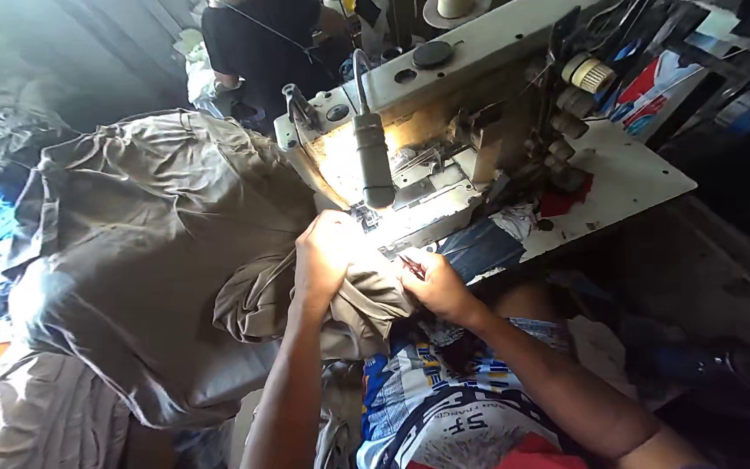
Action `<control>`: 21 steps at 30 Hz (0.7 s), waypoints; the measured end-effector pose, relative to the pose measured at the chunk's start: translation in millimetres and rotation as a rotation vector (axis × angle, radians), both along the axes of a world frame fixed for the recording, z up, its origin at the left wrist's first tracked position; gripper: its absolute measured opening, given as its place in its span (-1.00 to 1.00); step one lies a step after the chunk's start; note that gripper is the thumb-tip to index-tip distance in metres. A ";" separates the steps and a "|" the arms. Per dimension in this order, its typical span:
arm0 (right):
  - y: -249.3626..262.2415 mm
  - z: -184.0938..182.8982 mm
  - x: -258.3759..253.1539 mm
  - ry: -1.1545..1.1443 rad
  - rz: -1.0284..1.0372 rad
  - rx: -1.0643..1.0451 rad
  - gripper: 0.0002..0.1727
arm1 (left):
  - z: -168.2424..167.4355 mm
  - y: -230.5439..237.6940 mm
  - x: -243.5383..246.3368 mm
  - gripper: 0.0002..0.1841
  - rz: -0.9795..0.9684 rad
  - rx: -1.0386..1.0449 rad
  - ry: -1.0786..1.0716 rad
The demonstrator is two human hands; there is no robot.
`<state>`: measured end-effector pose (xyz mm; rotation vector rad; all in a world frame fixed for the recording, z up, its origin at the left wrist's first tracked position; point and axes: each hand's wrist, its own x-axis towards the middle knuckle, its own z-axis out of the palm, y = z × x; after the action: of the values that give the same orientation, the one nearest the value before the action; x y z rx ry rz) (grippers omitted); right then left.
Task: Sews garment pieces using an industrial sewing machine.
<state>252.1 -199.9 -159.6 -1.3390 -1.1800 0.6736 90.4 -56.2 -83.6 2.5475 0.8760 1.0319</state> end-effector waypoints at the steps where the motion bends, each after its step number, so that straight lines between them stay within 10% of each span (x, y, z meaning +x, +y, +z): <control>1: 0.9 -0.3 0.9 0.002 -0.015 0.001 -0.88 | -1.0 4.7 2.3 -0.83 0.000 0.043 0.056; 10: 8.2 6.0 4.5 0.184 -0.052 0.102 -0.74 | -12.5 34.5 16.3 -0.70 0.155 -0.029 0.194; 21: 25.4 21.5 0.0 0.248 -0.168 0.201 -0.84 | 5.2 56.6 43.0 -0.41 -0.028 -0.451 -0.198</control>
<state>252.2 -174.5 -138.1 -1.1349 -0.8993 0.5654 133.4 0.4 -78.3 2.0426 0.8963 0.9323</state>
